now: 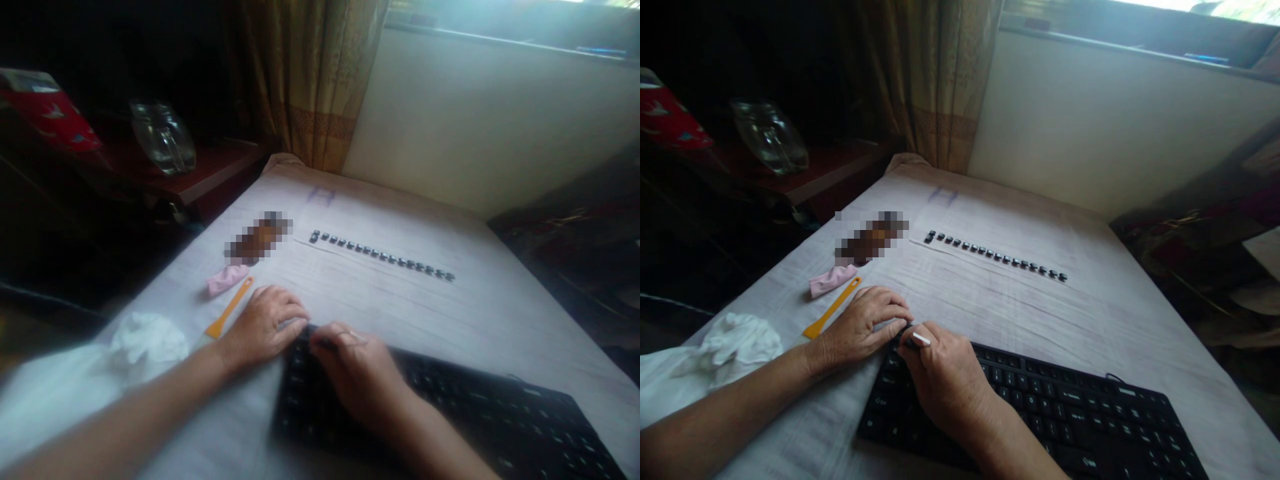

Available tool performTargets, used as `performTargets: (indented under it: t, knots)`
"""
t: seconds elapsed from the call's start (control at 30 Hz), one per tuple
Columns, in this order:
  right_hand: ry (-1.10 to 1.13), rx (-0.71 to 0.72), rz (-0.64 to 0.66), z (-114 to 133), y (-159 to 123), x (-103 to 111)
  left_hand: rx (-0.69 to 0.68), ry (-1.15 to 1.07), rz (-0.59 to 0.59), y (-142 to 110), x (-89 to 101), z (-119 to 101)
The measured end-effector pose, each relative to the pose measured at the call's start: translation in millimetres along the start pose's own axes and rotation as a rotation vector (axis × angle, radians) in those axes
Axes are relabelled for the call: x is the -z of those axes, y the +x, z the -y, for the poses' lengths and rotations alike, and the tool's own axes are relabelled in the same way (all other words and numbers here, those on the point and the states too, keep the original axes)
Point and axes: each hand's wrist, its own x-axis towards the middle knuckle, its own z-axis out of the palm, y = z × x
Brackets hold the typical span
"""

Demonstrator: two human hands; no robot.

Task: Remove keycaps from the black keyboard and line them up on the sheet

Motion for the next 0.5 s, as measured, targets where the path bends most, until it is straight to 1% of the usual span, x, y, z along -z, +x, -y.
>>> performTargets:
  t: [0.1,0.2,0.27,0.33,0.4,0.43,0.5]
  knots:
    - [0.011,0.031,-0.082,1.4,-4.0,-3.9,-0.002,0.002,0.015,-0.7,-0.5,-1.1]
    - [0.111,-0.004,-0.139,2.7,-5.6,-3.0,0.0,0.012,0.028,-0.4,0.2,-3.4]
    - [0.244,-0.114,-0.207,3.3,-4.4,0.7,-0.001,0.021,0.038,0.2,0.9,-5.2]
    - [0.424,-0.265,-0.349,3.0,-2.1,5.8,-0.003,0.03,0.045,0.9,1.7,-6.8]
    - [0.556,-0.362,-0.445,1.5,-0.1,10.7,-0.006,0.038,0.044,1.3,2.4,-7.6]
    - [0.576,-0.37,-0.452,0.5,0.3,12.4,-0.005,0.038,0.044,1.4,2.8,-7.6]
    - [0.534,-0.335,-0.403,-1.7,-0.3,13.6,-0.002,0.025,0.039,1.0,3.4,-7.2]
